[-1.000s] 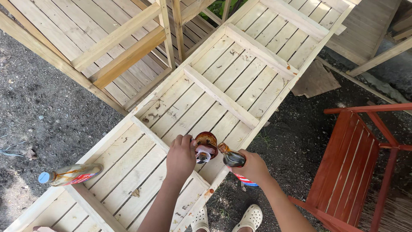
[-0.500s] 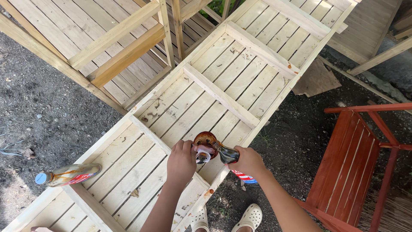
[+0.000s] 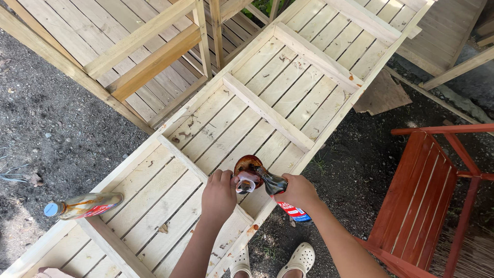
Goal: The person applies reddish-brown wood stain to a slatted wooden bench-style shelf using a brush, holding a stained container of stain in one hand. They dip the brush into the container, wipe it on a cloth, and move around the furniture to coat different slats and surfaces, at one point pouring more stain from a bottle into the container.
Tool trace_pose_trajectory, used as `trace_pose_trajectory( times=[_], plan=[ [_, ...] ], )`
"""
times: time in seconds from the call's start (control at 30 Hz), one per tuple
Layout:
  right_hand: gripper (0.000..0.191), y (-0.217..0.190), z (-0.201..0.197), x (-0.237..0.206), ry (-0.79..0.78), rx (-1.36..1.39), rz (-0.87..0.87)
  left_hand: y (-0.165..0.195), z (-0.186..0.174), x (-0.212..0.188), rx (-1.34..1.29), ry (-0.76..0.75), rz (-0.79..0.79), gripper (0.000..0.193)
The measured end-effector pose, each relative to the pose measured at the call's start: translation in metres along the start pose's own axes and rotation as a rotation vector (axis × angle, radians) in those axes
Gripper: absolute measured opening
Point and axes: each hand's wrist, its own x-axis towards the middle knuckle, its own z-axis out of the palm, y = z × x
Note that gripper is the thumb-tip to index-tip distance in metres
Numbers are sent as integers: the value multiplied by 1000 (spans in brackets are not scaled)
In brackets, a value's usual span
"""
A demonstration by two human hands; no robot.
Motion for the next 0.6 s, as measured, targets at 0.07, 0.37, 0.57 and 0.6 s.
trace_pose_trajectory(
  times=[0.07, 0.37, 0.57, 0.6],
  plan=[
    [45, -1, -1, -1, 4, -12, -7, -1, 1, -1, 6, -9, -6, 22],
    [45, 0, -1, 2, 1, -19, -4, -3, 1, -2, 2, -7, 1, 22],
    [46, -1, 0, 3, -25, -46, 14, -4, -1, -3, 4, -38, -25, 23],
    [46, -1, 0, 4, -30, -53, 14, -4, -1, -3, 6, -52, -34, 23]
  ],
)
